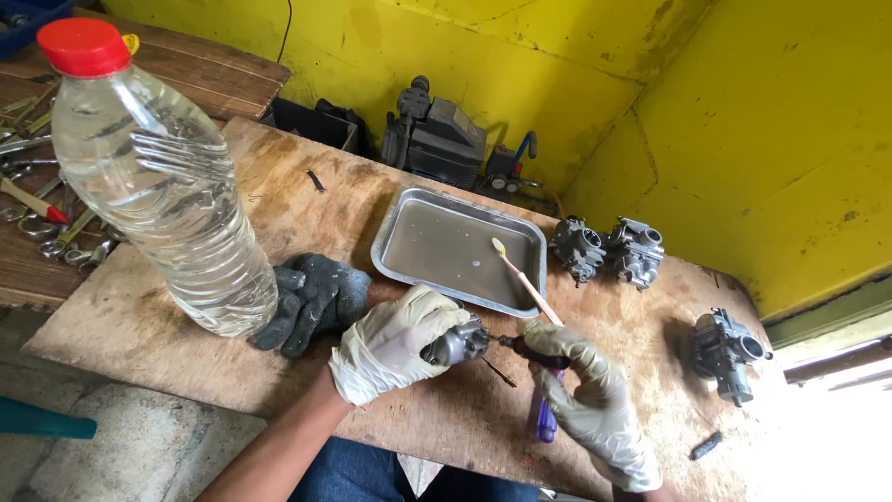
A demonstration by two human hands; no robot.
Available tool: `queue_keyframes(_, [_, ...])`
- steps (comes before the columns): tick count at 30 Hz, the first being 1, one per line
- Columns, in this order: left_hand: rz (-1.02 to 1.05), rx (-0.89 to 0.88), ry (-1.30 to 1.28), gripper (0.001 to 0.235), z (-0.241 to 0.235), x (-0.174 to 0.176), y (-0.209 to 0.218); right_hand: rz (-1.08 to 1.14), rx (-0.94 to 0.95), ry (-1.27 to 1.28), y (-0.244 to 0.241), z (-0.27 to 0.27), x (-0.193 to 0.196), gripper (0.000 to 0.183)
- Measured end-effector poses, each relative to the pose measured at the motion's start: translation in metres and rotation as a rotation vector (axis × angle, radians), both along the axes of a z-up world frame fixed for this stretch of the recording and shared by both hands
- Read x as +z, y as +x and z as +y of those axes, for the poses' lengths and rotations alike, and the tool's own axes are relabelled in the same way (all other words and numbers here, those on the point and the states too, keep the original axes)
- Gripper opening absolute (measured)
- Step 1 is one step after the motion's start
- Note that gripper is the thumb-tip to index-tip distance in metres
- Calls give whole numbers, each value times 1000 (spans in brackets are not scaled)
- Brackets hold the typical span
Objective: Disassembling and cleaning a motorcycle carburetor using a screwdriver and a small brush on a workbench.
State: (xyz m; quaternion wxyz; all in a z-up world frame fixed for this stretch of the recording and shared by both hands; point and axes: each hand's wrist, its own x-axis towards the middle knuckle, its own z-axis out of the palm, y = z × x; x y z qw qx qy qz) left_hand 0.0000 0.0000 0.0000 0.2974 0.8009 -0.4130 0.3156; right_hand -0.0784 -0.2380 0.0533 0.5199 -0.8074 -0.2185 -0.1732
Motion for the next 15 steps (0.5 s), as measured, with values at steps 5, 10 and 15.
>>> queue_keyframes(5, [-135, -21, 44, 59, 7, -9, -3, -48, 91, 219, -12, -2, -38, 25])
queue_keyframes(10, [-111, -3, 141, 70, 14, -6, -13, 21, -45, 69, -26, -15, -59, 29])
queue_keyframes(15, [-61, 23, 175, 72, 18, -2, -18, -86, -167, -218, -29, -20, -98, 22])
